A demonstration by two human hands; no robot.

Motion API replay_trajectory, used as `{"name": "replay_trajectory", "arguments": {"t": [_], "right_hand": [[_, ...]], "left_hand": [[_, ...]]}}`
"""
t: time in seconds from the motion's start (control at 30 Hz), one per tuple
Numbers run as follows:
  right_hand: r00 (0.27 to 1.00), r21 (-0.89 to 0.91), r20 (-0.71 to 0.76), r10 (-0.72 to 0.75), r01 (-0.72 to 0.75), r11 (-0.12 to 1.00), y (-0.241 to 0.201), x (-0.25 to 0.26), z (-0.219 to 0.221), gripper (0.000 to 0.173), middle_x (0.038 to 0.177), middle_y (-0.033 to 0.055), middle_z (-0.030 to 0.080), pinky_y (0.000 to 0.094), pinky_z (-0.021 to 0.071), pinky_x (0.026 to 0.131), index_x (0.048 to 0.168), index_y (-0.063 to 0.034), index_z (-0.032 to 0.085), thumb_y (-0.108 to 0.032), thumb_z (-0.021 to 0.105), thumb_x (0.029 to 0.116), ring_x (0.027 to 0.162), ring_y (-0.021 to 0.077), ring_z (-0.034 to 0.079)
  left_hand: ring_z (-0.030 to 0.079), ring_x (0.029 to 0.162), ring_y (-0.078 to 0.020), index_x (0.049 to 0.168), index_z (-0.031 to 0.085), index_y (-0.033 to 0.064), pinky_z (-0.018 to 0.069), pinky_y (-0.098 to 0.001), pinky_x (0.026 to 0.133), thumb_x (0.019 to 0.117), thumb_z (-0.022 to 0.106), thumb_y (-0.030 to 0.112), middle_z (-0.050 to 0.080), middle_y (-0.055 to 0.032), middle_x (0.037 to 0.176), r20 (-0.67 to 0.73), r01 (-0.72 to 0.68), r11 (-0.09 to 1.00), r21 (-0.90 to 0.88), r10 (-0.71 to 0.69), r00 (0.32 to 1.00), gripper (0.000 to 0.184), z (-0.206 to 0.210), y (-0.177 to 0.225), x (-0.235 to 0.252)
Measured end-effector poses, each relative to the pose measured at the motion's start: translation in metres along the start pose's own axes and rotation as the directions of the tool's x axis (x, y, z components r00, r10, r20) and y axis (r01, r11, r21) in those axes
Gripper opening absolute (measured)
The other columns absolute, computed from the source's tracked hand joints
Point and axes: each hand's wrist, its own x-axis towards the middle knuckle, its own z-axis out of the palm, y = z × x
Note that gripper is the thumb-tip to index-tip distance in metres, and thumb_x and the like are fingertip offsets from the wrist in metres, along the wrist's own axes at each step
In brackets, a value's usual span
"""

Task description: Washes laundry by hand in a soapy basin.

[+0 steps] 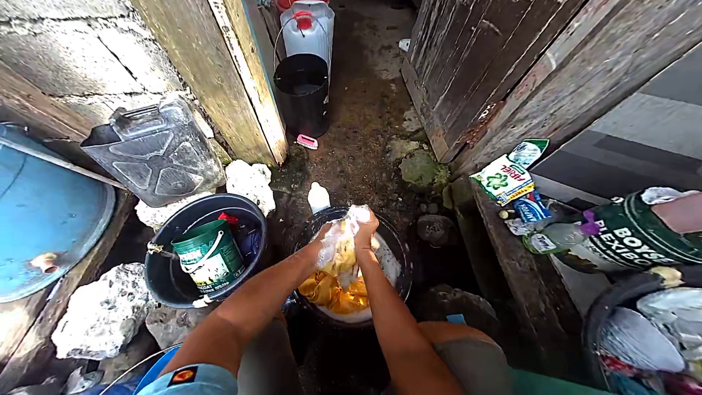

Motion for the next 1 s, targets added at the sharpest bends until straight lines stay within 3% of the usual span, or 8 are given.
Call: {"name": "replay_trajectory", "arguments": {"t": [0.2,0.3,0.4,0.47,0.6,0.77,0.93,1.0], "right_hand": [[0.982,0.062,0.025,-0.188,0.187,0.980,-0.036,-0.050,0.040,0.019,0.085,0.0203,0.072,0.0373,0.0576,0.082,0.093,0.0141,0.070,0.003,0.071,0.0779,0.082,0.0218,0.070],[0.995,-0.226,0.013,0.103,-0.097,0.969,0.000,0.001,-0.017,0.032,0.114,0.0291,0.068,0.0486,0.0511,0.101,0.121,0.0128,0.063,-0.003,0.064,0.0940,0.110,0.0348,0.066],[0.970,0.214,-0.161,0.185,-0.148,0.965,0.050,0.034,-0.045,0.026,0.113,0.0173,0.069,0.0431,0.0587,0.093,0.128,0.0038,0.051,-0.011,0.045,0.1073,0.104,0.0245,0.070],[0.996,0.282,0.013,0.088,-0.088,0.955,0.023,0.018,-0.028,0.038,0.127,0.0115,0.068,0.0458,0.0567,0.097,0.145,-0.0078,0.038,-0.019,0.038,0.1088,0.113,0.0221,0.068],[0.978,0.138,0.154,-0.142,0.121,0.983,-0.030,-0.031,0.041,0.028,0.103,0.0169,0.072,0.0424,0.0582,0.087,0.118,0.0062,0.067,0.001,0.063,0.0906,0.095,0.0232,0.070],[0.999,-0.003,-0.006,0.040,-0.040,0.999,-0.007,-0.003,0.005,0.029,0.107,0.0260,0.068,0.0405,0.0541,0.093,0.124,0.0147,0.060,-0.001,0.055,0.1001,0.099,0.0252,0.066],[0.995,0.140,0.030,0.095,-0.098,0.985,-0.041,-0.036,0.026,0.028,0.093,0.0191,0.066,0.0318,0.0556,0.081,0.116,0.0165,0.058,0.003,0.061,0.0914,0.085,0.0152,0.064],[0.981,0.230,0.062,0.186,-0.195,0.953,-0.036,-0.026,0.014,0.026,0.093,0.0151,0.066,0.0359,0.0566,0.079,0.117,0.0088,0.060,-0.010,0.051,0.1026,0.085,0.0163,0.064]], "left_hand": [[0.059,0.116,-0.0131,0.138,0.051,-0.0072,0.0465,-0.0272,0.102,0.1040,0.051,0.005,0.062,-0.0181,0.128,0.006,-0.041,0.952,0.302,0.041,0.999,0.036,-0.036,-0.001,-0.012],[0.063,0.104,-0.0134,0.137,0.056,0.0090,0.0545,-0.0326,0.089,0.1100,0.042,0.030,0.066,-0.0084,0.120,-0.014,-0.021,1.000,-0.020,0.021,1.000,0.037,-0.036,0.019,-0.008],[0.066,0.101,-0.0179,0.134,0.058,0.0199,0.0562,-0.0396,0.084,0.1008,0.043,0.065,0.068,-0.0047,0.115,-0.088,0.075,0.968,-0.240,-0.098,0.991,0.058,-0.050,0.031,0.004],[0.065,0.110,-0.0220,0.139,0.056,0.0214,0.0556,-0.0462,0.091,0.0952,0.039,0.077,0.068,-0.0071,0.122,-0.086,0.123,0.949,-0.289,-0.154,0.984,0.073,-0.053,0.018,0.017],[0.060,0.119,-0.0162,0.144,0.047,-0.0018,0.0496,-0.0320,0.102,0.1063,0.049,0.012,0.060,-0.0174,0.132,0.003,-0.012,0.984,0.177,0.012,1.000,0.040,-0.044,-0.020,0.011],[0.059,0.107,-0.0162,0.140,0.049,0.0000,0.0504,-0.0319,0.092,0.1125,0.032,0.018,0.059,-0.0159,0.123,-0.075,0.104,0.992,0.076,-0.098,0.992,0.037,0.011,-0.003,0.009],[0.051,0.132,-0.0273,0.146,0.042,-0.0071,0.0406,-0.0379,0.112,0.1080,0.044,0.010,0.051,-0.0253,0.143,0.012,0.032,0.925,0.379,-0.039,0.999,0.042,-0.007,-0.005,0.012],[0.057,0.126,-0.0314,0.140,0.052,-0.0049,0.0456,-0.0457,0.108,0.1022,0.057,0.009,0.059,-0.0249,0.136,-0.101,0.046,0.887,0.460,0.001,0.995,0.041,-0.015,-0.006,0.023]]}}
